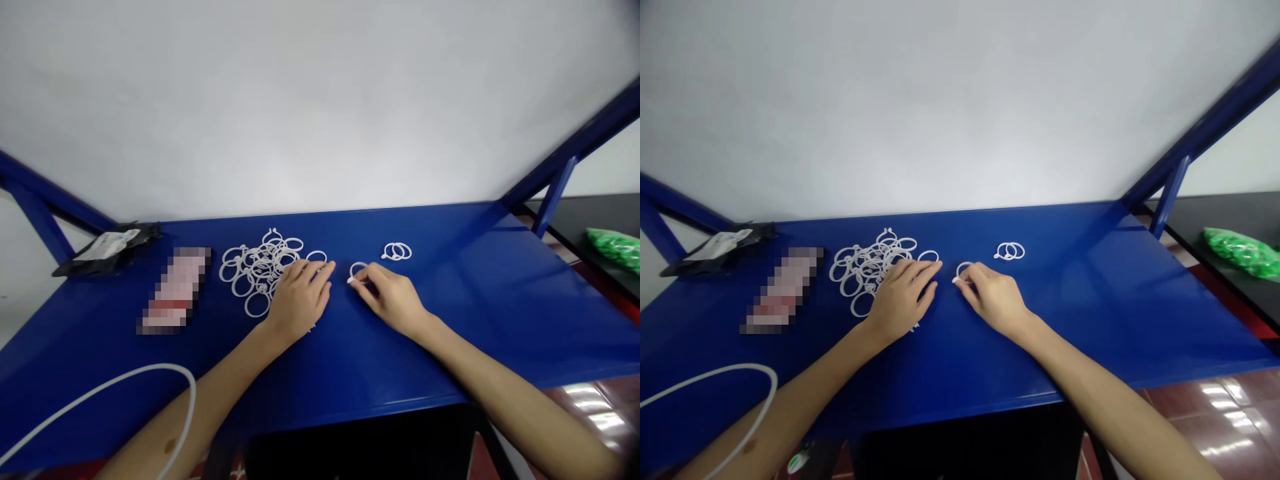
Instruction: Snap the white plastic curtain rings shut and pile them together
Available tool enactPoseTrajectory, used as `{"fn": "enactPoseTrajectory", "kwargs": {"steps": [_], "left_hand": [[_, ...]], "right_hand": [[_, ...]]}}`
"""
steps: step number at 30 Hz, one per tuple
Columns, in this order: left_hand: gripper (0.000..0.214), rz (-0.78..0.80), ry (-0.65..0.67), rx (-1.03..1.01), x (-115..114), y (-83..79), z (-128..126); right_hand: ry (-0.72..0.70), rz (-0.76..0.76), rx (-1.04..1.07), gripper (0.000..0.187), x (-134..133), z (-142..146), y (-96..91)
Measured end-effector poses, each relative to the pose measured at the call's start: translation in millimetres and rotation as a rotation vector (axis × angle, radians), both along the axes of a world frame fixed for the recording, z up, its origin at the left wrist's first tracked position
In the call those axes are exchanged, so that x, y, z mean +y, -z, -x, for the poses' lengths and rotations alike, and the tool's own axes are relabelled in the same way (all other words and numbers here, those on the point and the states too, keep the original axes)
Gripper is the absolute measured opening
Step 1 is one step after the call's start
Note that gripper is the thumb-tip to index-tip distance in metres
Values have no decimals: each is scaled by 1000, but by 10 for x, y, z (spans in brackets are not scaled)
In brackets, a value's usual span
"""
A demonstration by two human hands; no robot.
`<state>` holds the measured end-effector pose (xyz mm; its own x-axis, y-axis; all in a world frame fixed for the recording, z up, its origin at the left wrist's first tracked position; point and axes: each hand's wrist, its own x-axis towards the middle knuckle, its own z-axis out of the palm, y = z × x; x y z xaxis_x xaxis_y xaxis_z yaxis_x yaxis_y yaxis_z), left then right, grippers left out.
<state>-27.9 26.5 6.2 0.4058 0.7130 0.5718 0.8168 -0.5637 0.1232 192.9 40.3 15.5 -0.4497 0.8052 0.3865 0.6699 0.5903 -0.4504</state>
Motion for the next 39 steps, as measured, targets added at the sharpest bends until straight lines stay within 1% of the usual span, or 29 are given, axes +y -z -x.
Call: {"fn": "enactPoseTrajectory", "kwargs": {"steps": [3, 5, 6, 9, 13, 16, 19, 21, 25, 27, 29, 31, 34, 39], "left_hand": [[36, 47, -88, 47, 65, 56, 78], [33, 77, -105, 61, 87, 88, 106], [31, 83, -108, 60, 93, 99, 113], [19, 84, -112, 41, 101, 116, 123], [10, 91, -108, 42, 99, 102, 123], [8, 90, -71, 28, 76, 64, 99], [7, 85, -24, -17, 22, 1, 48], [7, 91, 27, -56, -29, -45, 7], [7, 147, 212, -143, -133, -116, -70], [8, 175, 276, -157, -173, -139, -97], [8, 194, 302, -156, -199, -155, -113], [9, 212, 308, -156, -211, -163, -119], [8, 226, 304, -150, -212, -156, -117], [5, 192, 275, -138, -207, -116, -115]], "right_hand": [[205, -103, -150, 22, 130, -155, -17], [334, -127, -232, 23, 214, -263, -19], [375, -127, -265, 23, 249, -308, -18], [421, -104, -315, 25, 304, -376, -15], [417, -99, -290, 27, 271, -328, -35], [348, -116, -254, 27, 210, -256, -55], [190, -94, -182, 26, 134, -182, -65], [64, -43, -102, 26, 70, -129, -67], [-131, 82, 71, 31, -69, -28, -63], [-200, 122, 119, 26, -119, 0, -58], [-261, 159, 147, 19, -145, 10, -54], [-293, 200, 171, 13, -152, 9, -50], [-282, 242, 198, 9, -149, 8, -52], [-264, 250, 225, 6, -149, 29, -73]]}}
